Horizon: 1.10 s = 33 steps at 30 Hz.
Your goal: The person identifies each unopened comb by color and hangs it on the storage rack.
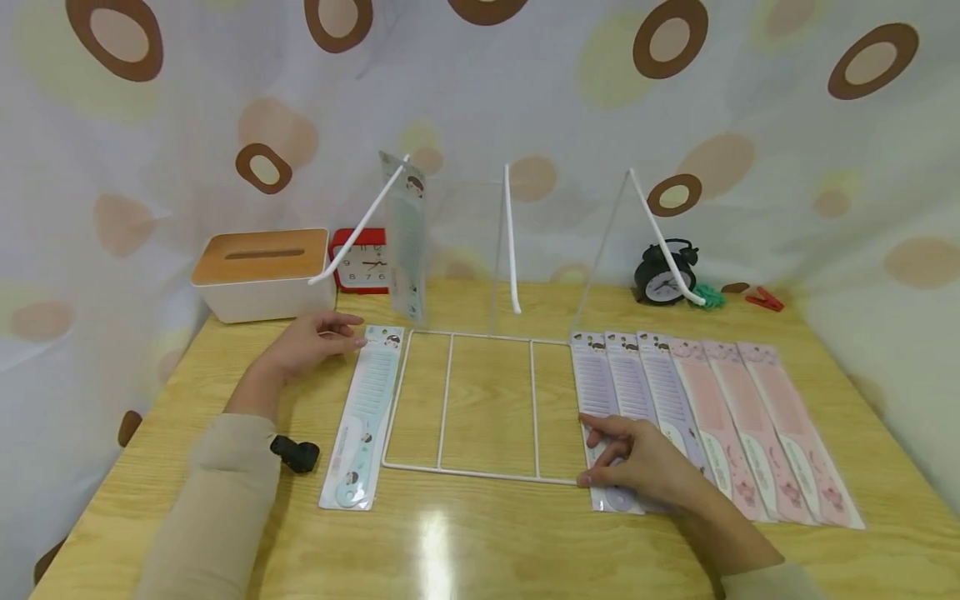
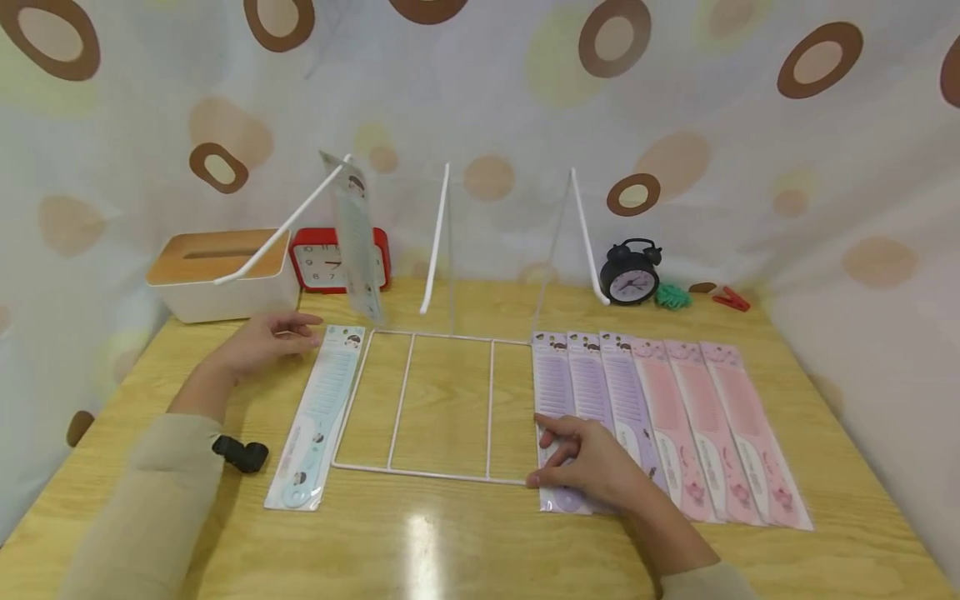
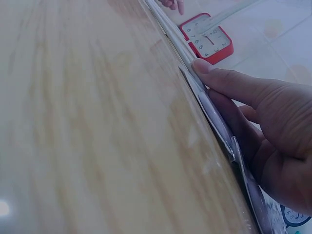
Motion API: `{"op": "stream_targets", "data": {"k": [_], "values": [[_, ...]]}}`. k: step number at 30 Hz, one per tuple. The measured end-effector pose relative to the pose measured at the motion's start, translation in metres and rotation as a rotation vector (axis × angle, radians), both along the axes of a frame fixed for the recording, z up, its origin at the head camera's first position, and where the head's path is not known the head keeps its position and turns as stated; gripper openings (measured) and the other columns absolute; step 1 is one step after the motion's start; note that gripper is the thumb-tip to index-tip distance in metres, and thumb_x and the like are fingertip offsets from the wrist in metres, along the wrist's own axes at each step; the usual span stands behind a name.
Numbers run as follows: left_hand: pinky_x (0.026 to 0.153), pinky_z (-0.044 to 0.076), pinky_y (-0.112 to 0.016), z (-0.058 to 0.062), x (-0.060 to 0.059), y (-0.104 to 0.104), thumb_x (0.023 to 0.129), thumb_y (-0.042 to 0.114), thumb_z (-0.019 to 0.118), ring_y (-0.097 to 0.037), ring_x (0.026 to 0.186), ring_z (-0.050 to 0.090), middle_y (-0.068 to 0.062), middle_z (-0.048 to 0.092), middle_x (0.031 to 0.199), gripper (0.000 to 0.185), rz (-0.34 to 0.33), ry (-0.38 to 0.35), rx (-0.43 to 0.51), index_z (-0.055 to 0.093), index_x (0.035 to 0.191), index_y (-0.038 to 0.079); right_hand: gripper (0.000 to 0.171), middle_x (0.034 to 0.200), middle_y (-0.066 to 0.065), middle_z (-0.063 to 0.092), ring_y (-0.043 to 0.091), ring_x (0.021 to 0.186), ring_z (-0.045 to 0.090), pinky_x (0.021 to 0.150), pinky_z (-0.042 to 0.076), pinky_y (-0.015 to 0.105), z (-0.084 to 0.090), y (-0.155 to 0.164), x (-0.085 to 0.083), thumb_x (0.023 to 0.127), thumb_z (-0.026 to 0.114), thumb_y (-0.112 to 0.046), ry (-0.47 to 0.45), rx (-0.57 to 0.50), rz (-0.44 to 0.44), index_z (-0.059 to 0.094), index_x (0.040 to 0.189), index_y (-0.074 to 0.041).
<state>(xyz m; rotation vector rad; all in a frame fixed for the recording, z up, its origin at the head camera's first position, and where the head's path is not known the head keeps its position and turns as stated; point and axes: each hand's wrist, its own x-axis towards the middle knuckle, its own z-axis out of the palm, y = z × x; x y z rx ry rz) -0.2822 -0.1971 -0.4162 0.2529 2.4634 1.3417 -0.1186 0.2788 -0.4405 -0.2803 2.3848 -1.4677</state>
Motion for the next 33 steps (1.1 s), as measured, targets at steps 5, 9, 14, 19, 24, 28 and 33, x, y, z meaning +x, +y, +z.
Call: {"op": "stream_targets", "data": {"k": [5, 9, 14, 19, 24, 28, 33], "values": [[0.087, 0.045, -0.027, -0.01, -0.003, 0.004, 0.092, 0.034, 0.074, -0.024, 0.104, 0.05, -0.014, 0.056, 0.118, 0.062, 0.008, -0.014, -0.042, 0.053, 0.144, 0.008, 0.091, 0.105, 0.018, 0.064, 0.015, 0.074, 0.071, 0.067, 0.055, 0.019, 0.0, -0.001, 0.002, 0.073, 0.089, -0.019, -0.007, -0.01, 0.004, 0.043, 0.147, 0.007], [0.068, 0.045, -0.023, -0.011, -0.01, 0.008, 0.093, 0.028, 0.073, -0.017, 0.08, 0.05, -0.007, 0.054, 0.098, 0.059, 0.007, -0.012, -0.013, 0.052, 0.143, 0.004, 0.091, 0.106, 0.018, 0.064, 0.014, 0.074, 0.071, 0.066, 0.055, 0.019, 0.001, -0.001, 0.001, 0.073, 0.089, -0.019, 0.001, -0.005, 0.008, 0.043, 0.146, 0.007], [0.06, 0.038, -0.023, -0.012, -0.017, 0.01, 0.093, 0.024, 0.073, -0.014, 0.071, 0.044, -0.003, 0.049, 0.085, 0.051, 0.026, 0.003, -0.038, 0.058, 0.137, 0.002, 0.09, 0.107, 0.018, 0.064, 0.013, 0.075, 0.071, 0.066, 0.055, 0.019, 0.002, -0.001, 0.0, 0.073, 0.089, -0.021, 0.016, 0.007, 0.014, 0.044, 0.146, 0.007], [0.071, 0.041, -0.026, -0.012, -0.013, 0.013, 0.093, 0.023, 0.072, -0.021, 0.088, 0.046, -0.009, 0.052, 0.098, 0.043, 0.138, -0.031, -0.082, 0.062, 0.129, 0.001, 0.089, 0.108, 0.017, 0.063, 0.014, 0.076, 0.072, 0.071, 0.055, 0.018, 0.0, -0.003, 0.0, 0.074, 0.089, -0.021, 0.011, 0.007, 0.019, 0.044, 0.146, 0.008], [0.075, 0.047, -0.026, 0.0, -0.001, 0.009, 0.096, 0.024, 0.069, -0.023, 0.093, 0.05, -0.013, 0.055, 0.11, 0.04, 0.221, -0.071, -0.043, 0.06, 0.126, -0.001, 0.089, 0.109, 0.017, 0.064, 0.015, 0.076, 0.072, 0.073, 0.056, 0.018, -0.003, -0.005, 0.0, 0.074, 0.089, -0.022, 0.008, 0.003, 0.031, 0.044, 0.145, 0.008], [0.078, 0.055, -0.025, 0.023, 0.01, 0.003, 0.097, 0.02, 0.067, -0.015, 0.087, 0.057, -0.009, 0.061, 0.106, 0.038, 0.192, -0.051, 0.011, 0.057, 0.124, -0.004, 0.09, 0.109, 0.017, 0.064, 0.014, 0.076, 0.072, 0.073, 0.056, 0.019, -0.003, -0.004, 0.001, 0.073, 0.089, -0.023, 0.014, 0.01, 0.023, 0.044, 0.145, 0.008], [0.078, 0.058, -0.026, 0.058, 0.027, 0.002, 0.097, 0.022, 0.068, -0.01, 0.082, 0.06, 0.003, 0.065, 0.092, 0.035, 0.104, 0.009, 0.05, 0.056, 0.119, -0.003, 0.09, 0.109, 0.016, 0.064, 0.013, 0.076, 0.072, 0.073, 0.055, 0.018, 0.0, 0.0, 0.002, 0.073, 0.089, -0.023, 0.023, 0.027, 0.012, 0.044, 0.146, 0.007]]}}
